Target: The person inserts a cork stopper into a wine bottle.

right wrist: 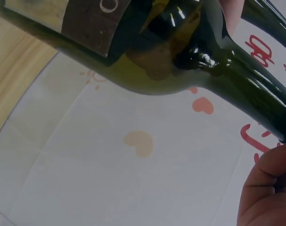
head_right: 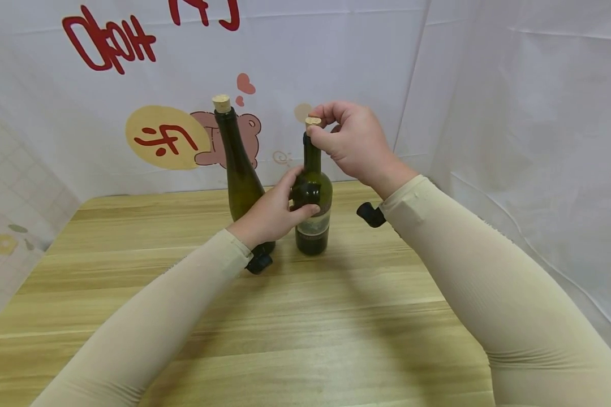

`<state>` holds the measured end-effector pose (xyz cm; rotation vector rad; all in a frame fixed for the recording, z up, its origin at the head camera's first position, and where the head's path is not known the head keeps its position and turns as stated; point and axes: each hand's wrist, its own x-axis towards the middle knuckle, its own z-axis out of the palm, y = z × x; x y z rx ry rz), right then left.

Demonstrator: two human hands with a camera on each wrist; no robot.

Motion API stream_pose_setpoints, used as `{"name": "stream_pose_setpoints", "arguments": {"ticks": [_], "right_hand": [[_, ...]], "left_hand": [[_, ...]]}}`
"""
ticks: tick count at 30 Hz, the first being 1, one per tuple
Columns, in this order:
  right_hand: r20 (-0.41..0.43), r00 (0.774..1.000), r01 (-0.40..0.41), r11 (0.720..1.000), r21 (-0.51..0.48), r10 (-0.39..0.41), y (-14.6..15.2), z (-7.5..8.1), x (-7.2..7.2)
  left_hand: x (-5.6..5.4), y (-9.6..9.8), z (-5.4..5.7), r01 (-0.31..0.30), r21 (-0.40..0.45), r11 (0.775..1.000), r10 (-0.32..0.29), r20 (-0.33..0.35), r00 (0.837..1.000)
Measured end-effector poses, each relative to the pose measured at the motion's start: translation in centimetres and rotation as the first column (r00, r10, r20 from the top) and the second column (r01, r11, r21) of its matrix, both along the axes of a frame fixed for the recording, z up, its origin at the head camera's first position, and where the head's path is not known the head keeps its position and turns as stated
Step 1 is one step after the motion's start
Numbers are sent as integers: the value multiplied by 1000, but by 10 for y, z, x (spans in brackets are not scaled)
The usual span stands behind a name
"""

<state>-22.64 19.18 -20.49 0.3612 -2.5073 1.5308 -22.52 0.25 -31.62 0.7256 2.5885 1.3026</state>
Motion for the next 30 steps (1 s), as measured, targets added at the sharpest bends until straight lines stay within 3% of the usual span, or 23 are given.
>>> {"name": "stream_pose_setpoints", "arguments": {"ticks": [9,17,30], "right_hand": [[10,1000,-16,999,-49,17,1,-2,-1],[8,1000,-7,1000,9,7,1,0,1],[-63,998,-12,998,63,16,4,0,5]], "left_hand": [[1,1,1,2,-3,1000,-2,3,1000],[2,0,3,3,-18,1000,-3,6,1000],[6,3,9,-9,-27,1000,10,10,1000]]}}
